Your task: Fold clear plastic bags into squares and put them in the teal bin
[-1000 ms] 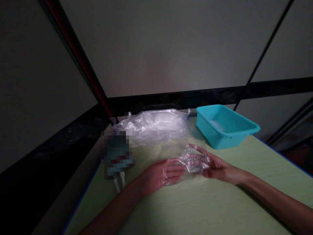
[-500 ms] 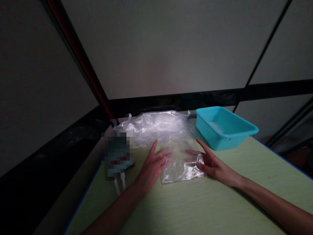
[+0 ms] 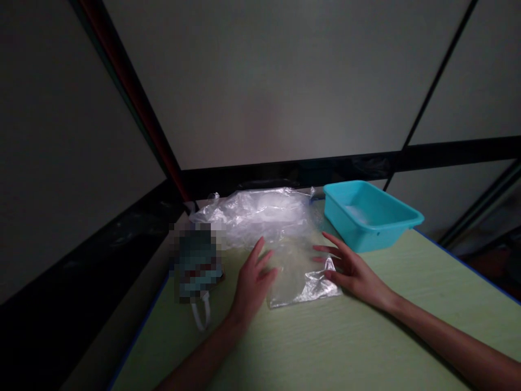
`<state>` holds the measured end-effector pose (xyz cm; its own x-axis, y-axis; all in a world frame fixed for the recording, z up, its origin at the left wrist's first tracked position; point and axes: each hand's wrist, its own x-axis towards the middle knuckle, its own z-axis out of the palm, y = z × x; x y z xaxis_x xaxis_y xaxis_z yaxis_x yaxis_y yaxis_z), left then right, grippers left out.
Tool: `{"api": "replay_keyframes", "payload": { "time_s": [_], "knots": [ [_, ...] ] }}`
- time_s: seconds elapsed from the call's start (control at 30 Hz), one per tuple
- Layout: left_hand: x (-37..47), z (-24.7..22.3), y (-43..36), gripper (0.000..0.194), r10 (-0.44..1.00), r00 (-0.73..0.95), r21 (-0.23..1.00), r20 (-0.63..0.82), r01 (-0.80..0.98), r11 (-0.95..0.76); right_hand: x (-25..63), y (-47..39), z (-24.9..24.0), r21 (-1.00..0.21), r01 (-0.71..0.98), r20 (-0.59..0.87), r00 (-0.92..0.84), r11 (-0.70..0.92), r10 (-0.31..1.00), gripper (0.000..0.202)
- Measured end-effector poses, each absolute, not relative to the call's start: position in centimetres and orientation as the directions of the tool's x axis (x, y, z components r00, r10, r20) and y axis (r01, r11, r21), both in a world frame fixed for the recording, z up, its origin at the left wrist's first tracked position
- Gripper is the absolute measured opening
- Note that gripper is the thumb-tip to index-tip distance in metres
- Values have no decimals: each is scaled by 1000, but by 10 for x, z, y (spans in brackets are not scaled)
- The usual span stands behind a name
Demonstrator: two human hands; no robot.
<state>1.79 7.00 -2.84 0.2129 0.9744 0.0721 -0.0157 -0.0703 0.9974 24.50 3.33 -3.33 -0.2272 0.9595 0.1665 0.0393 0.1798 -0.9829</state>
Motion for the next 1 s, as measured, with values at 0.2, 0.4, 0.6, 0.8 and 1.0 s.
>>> {"api": "replay_keyframes", "payload": {
  "time_s": [0.2, 0.4, 0.6, 0.8, 1.0],
  "knots": [
    [20, -20, 63, 73, 994, 92, 997, 50, 58, -55, 246, 36, -37, -958, 157, 219, -140, 239, 966, 61],
    [18, -26, 64, 62, 985, 101, 978, 137, 142, -150, 246, 38, -43, -906, 303, 279, -100, 297, 955, 53],
    [17, -29, 67, 49, 962, 45, 920, 269, 282, -271, 247, 40, -44, -829, 418, 362, -106, 372, 926, 43],
    [17, -37, 61, 40, 907, 184, 847, 380, 326, -421, 243, 35, -29, -628, 585, 374, -353, 514, 858, 43],
    [16, -34, 53, 46, 830, 416, 709, 371, 451, -543, 243, 27, -16, -431, 627, 166, -653, 650, 739, 70]
  ]
}}
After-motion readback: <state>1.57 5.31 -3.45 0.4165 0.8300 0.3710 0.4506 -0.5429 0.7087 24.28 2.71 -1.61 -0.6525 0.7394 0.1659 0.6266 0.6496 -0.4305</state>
